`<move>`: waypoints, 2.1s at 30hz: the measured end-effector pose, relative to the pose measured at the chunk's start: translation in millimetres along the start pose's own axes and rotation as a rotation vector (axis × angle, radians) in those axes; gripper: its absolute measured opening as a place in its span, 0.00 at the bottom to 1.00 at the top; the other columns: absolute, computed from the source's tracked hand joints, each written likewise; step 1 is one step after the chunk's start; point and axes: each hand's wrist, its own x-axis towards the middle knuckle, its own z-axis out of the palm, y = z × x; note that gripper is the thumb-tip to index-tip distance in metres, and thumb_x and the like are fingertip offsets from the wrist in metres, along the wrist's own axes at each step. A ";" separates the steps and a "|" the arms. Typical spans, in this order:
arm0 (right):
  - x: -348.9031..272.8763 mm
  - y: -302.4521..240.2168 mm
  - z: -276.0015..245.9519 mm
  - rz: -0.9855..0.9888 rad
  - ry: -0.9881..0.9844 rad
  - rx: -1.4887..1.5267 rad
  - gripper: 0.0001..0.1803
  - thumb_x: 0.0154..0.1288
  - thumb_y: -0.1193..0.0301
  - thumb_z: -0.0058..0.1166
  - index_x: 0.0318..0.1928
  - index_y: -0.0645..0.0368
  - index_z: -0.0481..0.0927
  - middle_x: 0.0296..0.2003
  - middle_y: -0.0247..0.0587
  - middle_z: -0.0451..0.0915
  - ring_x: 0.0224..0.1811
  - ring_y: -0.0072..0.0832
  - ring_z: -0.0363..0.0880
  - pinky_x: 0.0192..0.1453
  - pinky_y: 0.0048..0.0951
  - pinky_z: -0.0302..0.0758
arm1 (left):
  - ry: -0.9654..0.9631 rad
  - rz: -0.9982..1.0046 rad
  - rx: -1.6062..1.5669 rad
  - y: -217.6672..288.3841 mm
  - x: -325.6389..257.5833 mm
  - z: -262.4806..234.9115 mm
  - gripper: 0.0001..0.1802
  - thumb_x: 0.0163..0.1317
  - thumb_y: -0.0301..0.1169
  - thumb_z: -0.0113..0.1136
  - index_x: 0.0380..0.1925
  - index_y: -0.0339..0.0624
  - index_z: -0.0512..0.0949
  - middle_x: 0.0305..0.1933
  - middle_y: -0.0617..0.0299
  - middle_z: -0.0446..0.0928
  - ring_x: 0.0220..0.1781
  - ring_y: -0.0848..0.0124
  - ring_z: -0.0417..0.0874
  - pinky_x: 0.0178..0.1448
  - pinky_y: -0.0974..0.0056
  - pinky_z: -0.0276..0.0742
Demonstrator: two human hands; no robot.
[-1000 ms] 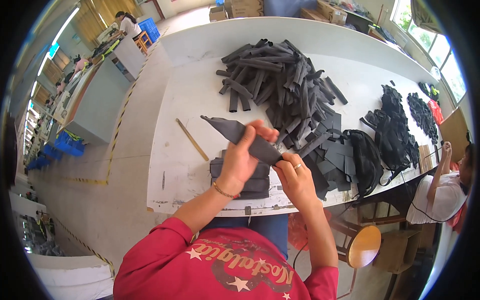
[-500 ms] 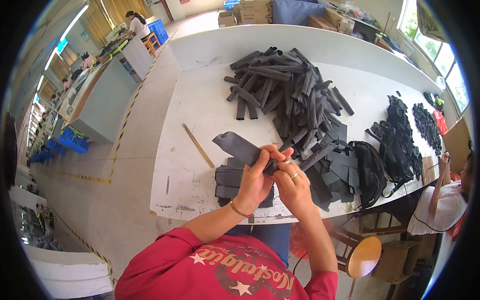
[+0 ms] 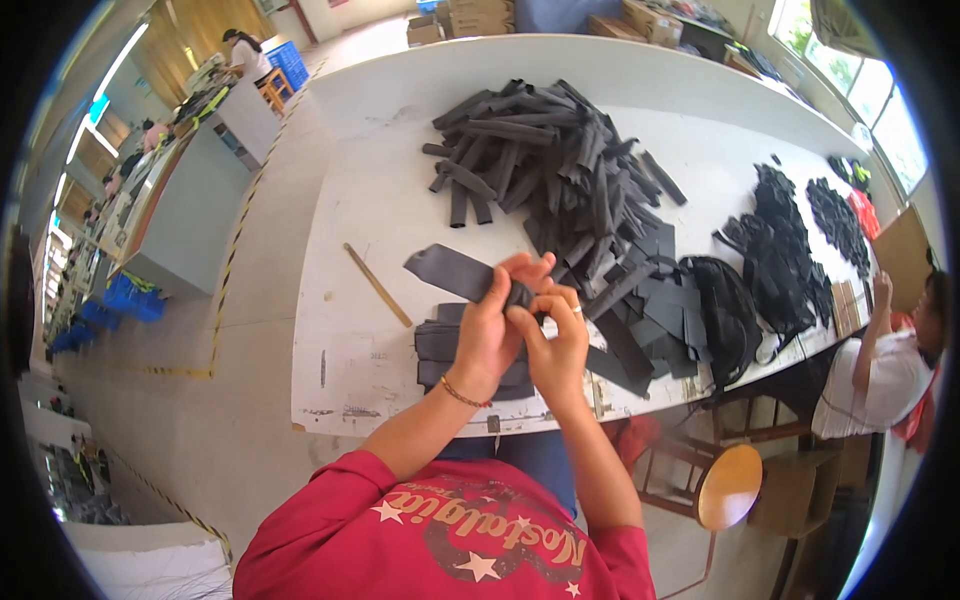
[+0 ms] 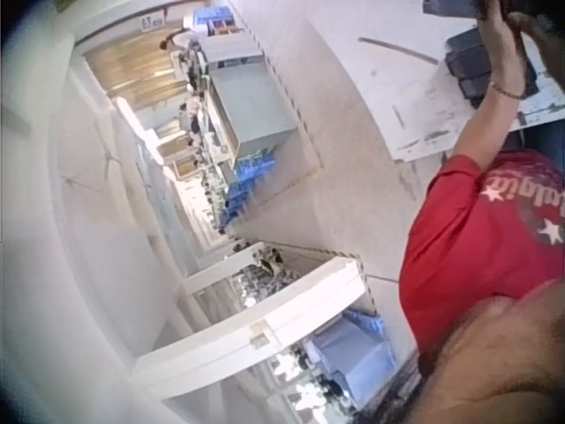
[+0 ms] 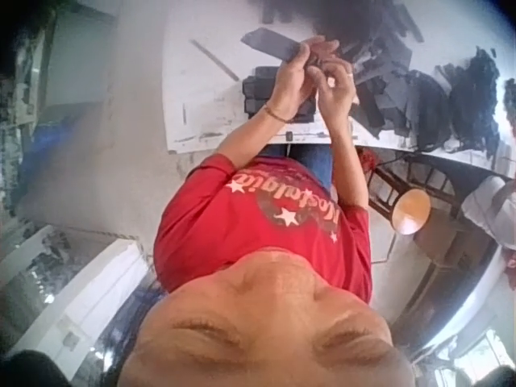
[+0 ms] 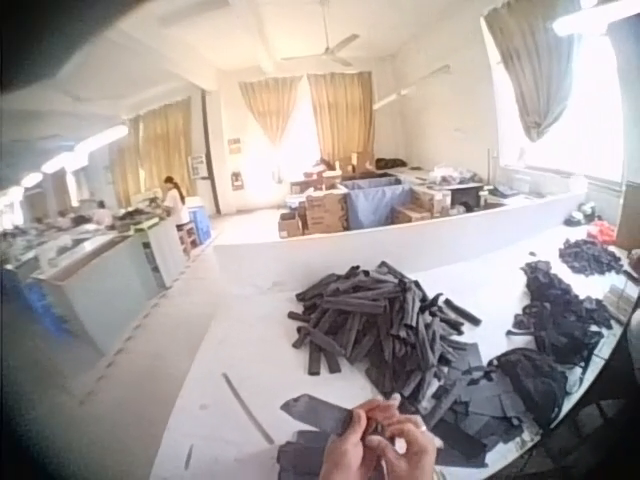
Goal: Handling and inspecting grey foam rectangular pieces at an assembly workstation.
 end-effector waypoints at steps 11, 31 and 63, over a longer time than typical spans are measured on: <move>-2.8 -12.8 -13.7 0.386 0.067 0.339 0.08 0.70 0.72 0.53 0.39 0.65 0.78 0.39 0.35 0.79 0.39 0.19 0.74 0.41 0.23 0.73 | -0.310 0.007 -0.035 13.9 4.8 2.9 0.18 0.73 0.37 0.48 0.56 0.38 0.73 0.57 0.48 0.77 0.69 0.57 0.69 0.72 0.51 0.64; -13.2 15.6 -26.6 0.029 0.090 0.146 0.03 0.62 0.82 0.59 0.33 0.64 0.78 0.31 0.30 0.74 0.34 0.17 0.69 0.41 0.19 0.65 | 0.195 0.300 0.504 69.3 -28.3 -41.1 0.17 0.58 0.22 0.68 0.40 0.39 0.68 0.42 0.58 0.75 0.31 0.73 0.81 0.34 0.67 0.85; 28.2 20.9 -2.5 0.326 -0.106 0.170 0.07 0.66 0.73 0.59 0.39 0.66 0.81 0.29 0.27 0.77 0.34 0.12 0.71 0.38 0.16 0.69 | 0.316 0.241 0.819 118.5 -2.0 -81.1 0.10 0.61 0.31 0.67 0.35 0.33 0.82 0.28 0.63 0.80 0.22 0.79 0.76 0.26 0.75 0.71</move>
